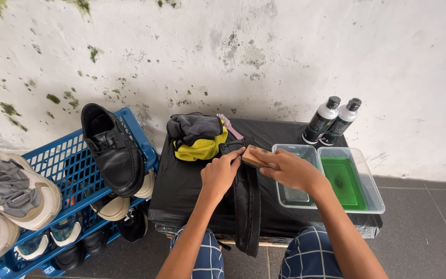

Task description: The person scrubs the sole of a black shoe with a brush. The shoe is held in the left hand while the right hand uses the brush to clean the textured bottom surface.

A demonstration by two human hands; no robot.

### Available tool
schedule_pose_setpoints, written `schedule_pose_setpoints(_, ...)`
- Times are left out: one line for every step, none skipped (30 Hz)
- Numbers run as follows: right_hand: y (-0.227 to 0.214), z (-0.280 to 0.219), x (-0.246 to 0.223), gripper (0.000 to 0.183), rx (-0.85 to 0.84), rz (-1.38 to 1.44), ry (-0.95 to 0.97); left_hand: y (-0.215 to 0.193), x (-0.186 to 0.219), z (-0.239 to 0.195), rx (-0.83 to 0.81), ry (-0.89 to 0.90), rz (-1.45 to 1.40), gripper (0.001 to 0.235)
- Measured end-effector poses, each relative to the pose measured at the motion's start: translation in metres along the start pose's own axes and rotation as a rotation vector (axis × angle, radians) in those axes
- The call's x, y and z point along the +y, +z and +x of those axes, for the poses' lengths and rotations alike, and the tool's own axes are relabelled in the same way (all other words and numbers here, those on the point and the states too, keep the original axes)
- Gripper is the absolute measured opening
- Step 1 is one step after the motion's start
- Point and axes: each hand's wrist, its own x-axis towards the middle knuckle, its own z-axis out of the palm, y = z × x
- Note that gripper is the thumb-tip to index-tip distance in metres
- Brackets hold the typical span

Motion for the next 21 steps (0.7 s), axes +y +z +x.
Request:
schedule_pose_setpoints(0.000,-0.001,0.000,0.046,0.003,-0.002,-0.004,0.001,-0.001,0.001,0.005,0.000,0.001,0.037)
schedule_pose_setpoints(0.002,-0.002,0.001,0.046,0.012,0.020,-0.006,0.002,-0.002,0.002,0.005,0.010,0.000,0.037)
schedule_pose_setpoints(0.003,-0.003,0.002,0.047,0.022,0.043,-0.008,0.004,-0.003,0.004,0.005,0.021,-0.001,0.037)
schedule_pose_setpoints(0.003,-0.003,0.005,0.047,0.020,0.047,-0.013,0.003,-0.002,0.005,0.006,0.017,0.005,0.037)
schedule_pose_setpoints(0.003,-0.002,0.008,0.045,0.017,0.058,-0.018,0.003,-0.001,0.006,0.006,0.017,0.021,0.037)
schedule_pose_setpoints(0.006,-0.003,0.013,0.043,0.011,0.072,-0.015,0.006,-0.001,0.006,-0.004,0.019,0.034,0.037)
schedule_pose_setpoints(0.008,-0.006,0.011,0.043,0.007,0.079,-0.011,0.007,-0.003,0.003,-0.012,0.018,0.038,0.037)
schedule_pose_setpoints(0.005,-0.006,0.010,0.046,-0.016,0.109,-0.027,0.008,-0.003,0.007,-0.016,0.012,0.069,0.038)
schedule_pose_setpoints(0.002,-0.006,0.008,0.048,-0.039,0.138,-0.042,0.008,-0.003,0.010,-0.020,0.007,0.100,0.040)
schedule_pose_setpoints(-0.002,-0.007,0.009,0.048,-0.034,0.137,-0.044,0.005,-0.001,0.010,-0.015,0.010,0.101,0.040)
schedule_pose_setpoints(-0.005,-0.009,0.010,0.049,-0.054,0.148,-0.063,0.002,-0.001,0.010,-0.018,0.014,0.095,0.040)
schedule_pose_setpoints(-0.004,-0.013,0.012,0.050,-0.086,0.161,-0.078,0.001,-0.001,0.005,-0.031,0.010,0.088,0.040)
schedule_pose_setpoints(0.000,-0.011,0.017,0.050,-0.092,0.163,-0.076,0.004,-0.002,0.002,-0.036,0.006,0.087,0.040)
schedule_pose_setpoints(0.001,-0.006,0.022,0.049,-0.087,0.156,-0.079,0.004,-0.002,0.004,-0.029,0.007,0.069,0.040)
schedule_pose_setpoints(0.002,-0.002,0.026,0.047,-0.082,0.149,-0.081,0.004,-0.003,0.006,-0.022,0.008,0.051,0.039)
schedule_pose_setpoints(-0.003,-0.005,0.021,0.047,-0.080,0.148,-0.083,0.007,-0.005,0.009,-0.020,0.009,0.052,0.039)
schedule_pose_setpoints(-0.007,-0.008,0.016,0.047,-0.065,0.155,-0.098,0.010,-0.008,0.012,-0.017,-0.001,0.002,0.039)
schedule_pose_setpoints(-0.011,-0.012,0.010,0.048,-0.056,0.161,-0.113,0.014,-0.011,0.012,-0.017,-0.018,-0.050,0.039)
schedule_pose_setpoints(-0.006,-0.008,0.013,0.048,-0.062,0.159,-0.115,0.016,-0.012,0.008,-0.016,-0.024,-0.052,0.039)
schedule_pose_setpoints(-0.004,-0.004,0.016,0.043,-0.060,0.126,-0.115,0.016,-0.011,0.009,-0.023,-0.041,-0.102,0.038)
schedule_pose_setpoints(-0.003,0.001,0.020,0.039,-0.059,0.092,-0.114,0.017,-0.010,0.010,-0.030,-0.058,-0.152,0.038)
